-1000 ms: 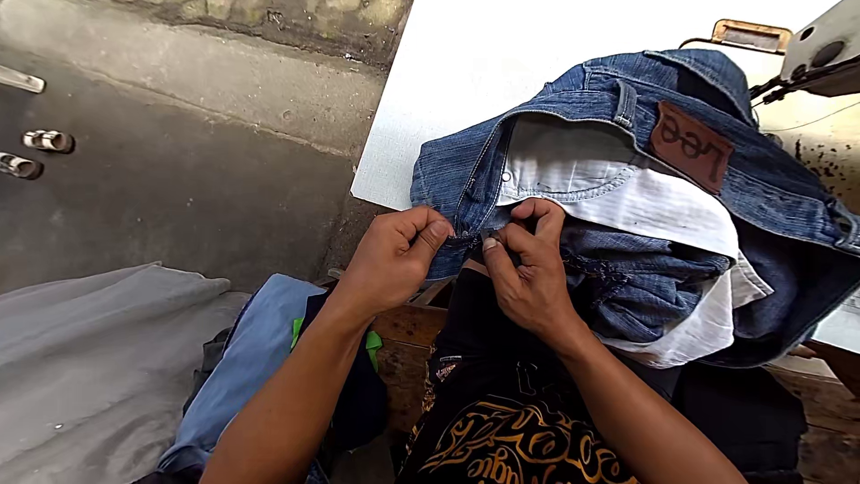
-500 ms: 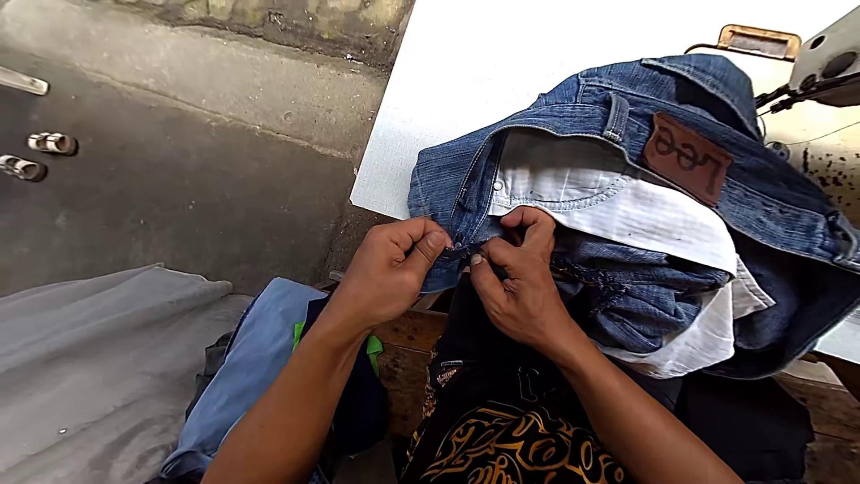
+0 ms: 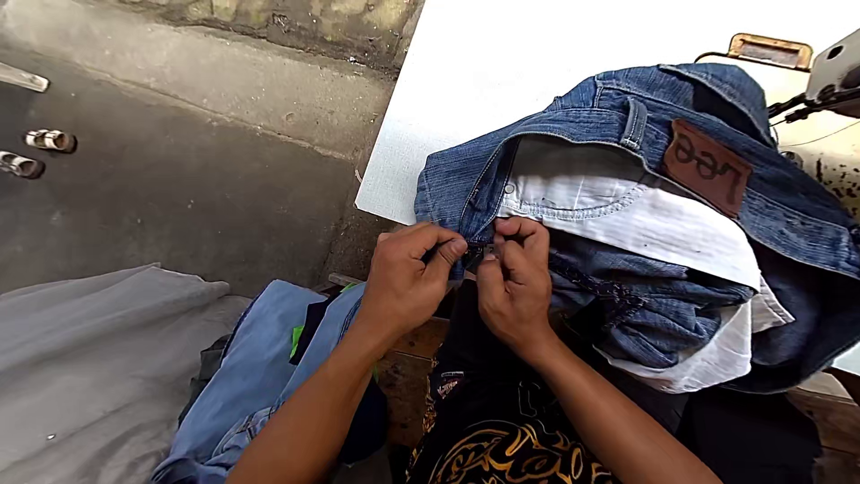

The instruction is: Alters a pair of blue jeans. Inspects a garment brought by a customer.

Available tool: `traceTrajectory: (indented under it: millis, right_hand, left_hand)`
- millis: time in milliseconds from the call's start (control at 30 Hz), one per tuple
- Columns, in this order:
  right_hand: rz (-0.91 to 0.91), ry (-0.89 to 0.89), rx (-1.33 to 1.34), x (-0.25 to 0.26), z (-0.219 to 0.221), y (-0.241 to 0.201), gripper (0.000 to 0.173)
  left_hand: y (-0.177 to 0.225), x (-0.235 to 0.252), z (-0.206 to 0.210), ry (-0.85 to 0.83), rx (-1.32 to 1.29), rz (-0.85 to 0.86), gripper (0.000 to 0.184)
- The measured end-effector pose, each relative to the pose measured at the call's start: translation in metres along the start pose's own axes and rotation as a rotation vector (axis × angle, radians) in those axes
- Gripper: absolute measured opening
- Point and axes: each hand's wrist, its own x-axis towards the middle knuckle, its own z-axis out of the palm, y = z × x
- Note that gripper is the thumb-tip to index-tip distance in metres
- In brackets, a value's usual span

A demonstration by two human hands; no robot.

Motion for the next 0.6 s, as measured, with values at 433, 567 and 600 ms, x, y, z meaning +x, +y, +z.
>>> traceTrajectory:
  millis: [433,567,600]
  right_hand:
    - [0.159,-0.245,0.13,0.004,-0.019,-0.009,0.027]
    - [0.485,-0.343,0.476,0.023,-0.065,-0.032,0.028]
    - [0.462,-0.367,0.478,0.028,-0.073,-0.043,0.029]
  left_hand:
    - [-0.002,-0.01,-0.035,0.121,0.063,0.166,0.021]
    - [-0.007,-0.046,-0.004,0.034,0.399,0.391,0.021]
    - [-0.004,-0.052,-0.002,-0.006,0.403,0.375,0.025]
